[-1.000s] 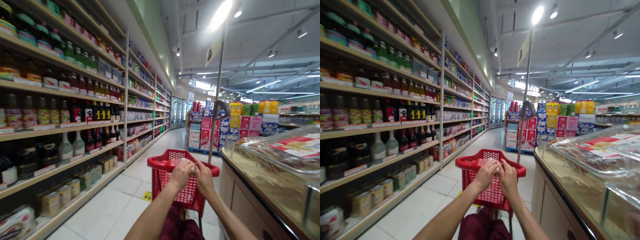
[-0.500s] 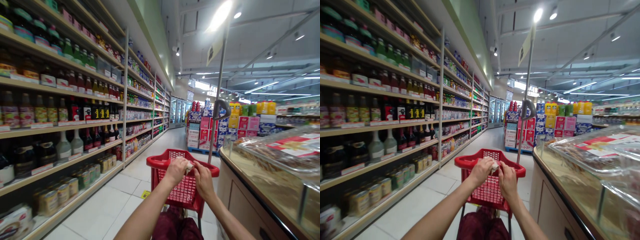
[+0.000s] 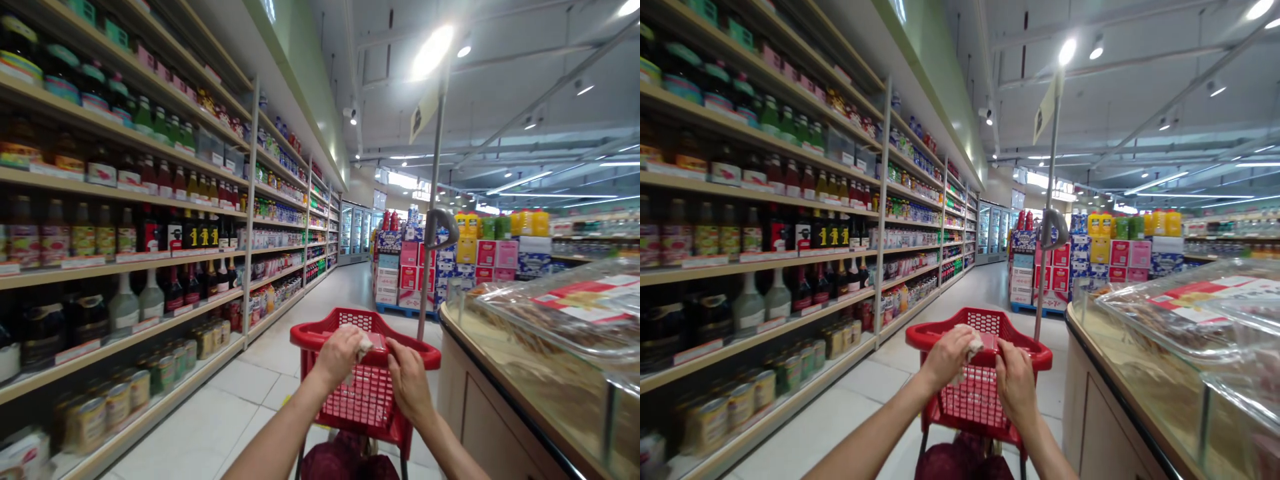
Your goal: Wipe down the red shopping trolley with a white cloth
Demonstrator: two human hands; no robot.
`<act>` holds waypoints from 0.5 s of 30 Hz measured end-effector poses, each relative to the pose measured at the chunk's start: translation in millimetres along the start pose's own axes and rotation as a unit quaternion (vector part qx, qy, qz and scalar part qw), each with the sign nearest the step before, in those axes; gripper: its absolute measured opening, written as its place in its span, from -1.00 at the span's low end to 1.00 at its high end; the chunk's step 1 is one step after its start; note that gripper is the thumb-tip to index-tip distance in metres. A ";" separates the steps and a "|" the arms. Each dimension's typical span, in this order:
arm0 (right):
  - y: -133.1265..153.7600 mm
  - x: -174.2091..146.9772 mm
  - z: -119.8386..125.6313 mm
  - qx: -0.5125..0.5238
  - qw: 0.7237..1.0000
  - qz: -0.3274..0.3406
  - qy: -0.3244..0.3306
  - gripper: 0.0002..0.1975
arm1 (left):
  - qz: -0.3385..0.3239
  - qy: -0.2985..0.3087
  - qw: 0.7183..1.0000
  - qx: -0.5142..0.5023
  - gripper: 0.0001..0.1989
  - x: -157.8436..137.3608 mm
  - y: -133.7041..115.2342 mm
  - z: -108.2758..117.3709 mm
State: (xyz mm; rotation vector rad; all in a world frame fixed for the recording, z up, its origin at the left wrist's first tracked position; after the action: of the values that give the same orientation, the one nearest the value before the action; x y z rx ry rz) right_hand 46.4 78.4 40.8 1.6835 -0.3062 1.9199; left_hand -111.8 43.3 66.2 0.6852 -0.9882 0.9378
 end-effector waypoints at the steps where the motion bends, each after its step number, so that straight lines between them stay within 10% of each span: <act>1: 0.5 0.2 0.0 0.000 1.000 0.000 0.002 -0.70 | 0.009 -0.012 1.000 0.014 -0.77 -6.4 12.7 11.2; 4: 2.2 0.0 -2.9 -0.001 1.000 -0.015 -0.007 -0.70 | 0.048 -0.055 0.996 0.045 -0.78 -16.4 32.6 31.3; 11: 2.0 -3.5 -5.9 -0.002 1.000 0.003 0.002 -0.70 | -0.025 -0.005 1.000 -0.018 -0.75 9.0 -32.5 -21.9; 15: 0.7 -2.9 -1.7 0.000 1.000 -0.002 0.008 -0.65 | 0.015 -0.014 1.000 0.007 -0.75 -3.3 0.2 -0.5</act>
State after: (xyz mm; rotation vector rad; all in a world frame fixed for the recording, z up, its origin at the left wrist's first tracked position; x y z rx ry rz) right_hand 44.7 78.0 37.9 1.6660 -0.2948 1.9298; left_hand -112.6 42.7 63.0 0.6993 -1.0199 0.9636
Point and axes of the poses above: each hand's wrist, its own x-axis towards the middle knuckle, its own z-axis out of the back of the hand, y = z × x, the point moved 4 cm from there along x, towards the middle knuckle, and after that the axes turned 10 degrees about -y, right-handed, at the moved point
